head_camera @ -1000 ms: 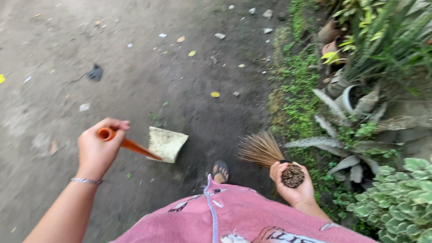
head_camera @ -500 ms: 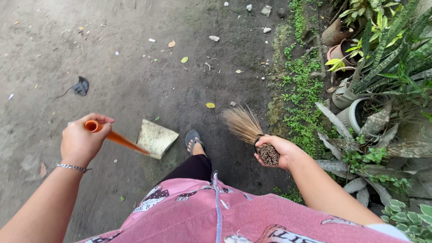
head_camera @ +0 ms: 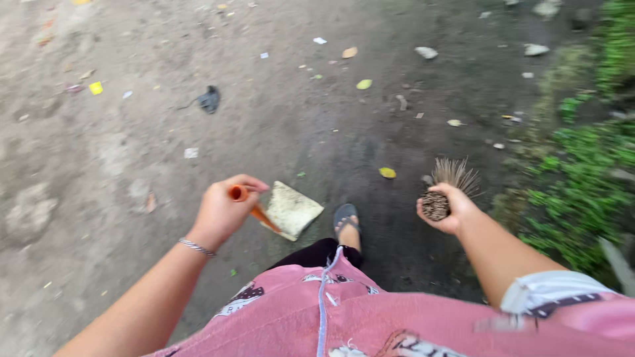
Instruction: The person sweeps an outdoor concrete and dirt area using a broom and a dustpan, collecting debris along the side of a building and near potted plants.
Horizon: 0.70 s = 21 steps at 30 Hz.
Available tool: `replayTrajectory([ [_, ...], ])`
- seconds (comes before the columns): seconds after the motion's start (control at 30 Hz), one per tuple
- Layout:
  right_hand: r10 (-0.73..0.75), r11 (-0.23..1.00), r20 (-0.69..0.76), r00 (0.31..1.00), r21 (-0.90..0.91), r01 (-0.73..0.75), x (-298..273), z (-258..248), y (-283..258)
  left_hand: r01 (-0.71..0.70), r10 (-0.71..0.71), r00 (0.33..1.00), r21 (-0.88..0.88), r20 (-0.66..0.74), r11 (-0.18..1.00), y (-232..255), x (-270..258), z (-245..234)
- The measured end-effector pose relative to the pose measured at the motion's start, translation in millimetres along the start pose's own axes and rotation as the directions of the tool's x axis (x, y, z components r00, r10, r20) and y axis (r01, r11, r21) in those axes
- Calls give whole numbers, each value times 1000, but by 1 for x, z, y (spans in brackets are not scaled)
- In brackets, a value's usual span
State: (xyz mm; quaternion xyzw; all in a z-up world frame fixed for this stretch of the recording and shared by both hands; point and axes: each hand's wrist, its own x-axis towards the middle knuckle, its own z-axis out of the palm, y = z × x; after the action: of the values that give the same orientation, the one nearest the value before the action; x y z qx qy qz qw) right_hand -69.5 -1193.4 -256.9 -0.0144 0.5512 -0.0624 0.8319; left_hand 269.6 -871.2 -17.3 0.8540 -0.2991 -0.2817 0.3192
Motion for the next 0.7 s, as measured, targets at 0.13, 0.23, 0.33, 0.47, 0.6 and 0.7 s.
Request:
replayTrajectory([
  [0.13,311,935,88,946,-204,-289,42,106,73,26,-25,998,-11,63,1000,22,14,4],
  [0.23,451,891,218,866,-169,-421,7,144,81,144,-154,982,95,112,985,35,28,1],
  [0.33,459,883,361,812,-86,-461,-31,158,64,78,-78,994,10,74,997,34,49,-5],
  [0.47,287,947,255,923,-220,-233,-77,140,15,106,-104,992,-21,76,994,35,84,-1],
  [0.6,10,981,28,1000,-195,-5,-79,114,-42,137,-135,990,-66,46,988,46,111,13],
  [0.7,67,988,55,996,-140,-59,-14,135,-53,159,-160,987,-93,4,983,58,117,23],
])
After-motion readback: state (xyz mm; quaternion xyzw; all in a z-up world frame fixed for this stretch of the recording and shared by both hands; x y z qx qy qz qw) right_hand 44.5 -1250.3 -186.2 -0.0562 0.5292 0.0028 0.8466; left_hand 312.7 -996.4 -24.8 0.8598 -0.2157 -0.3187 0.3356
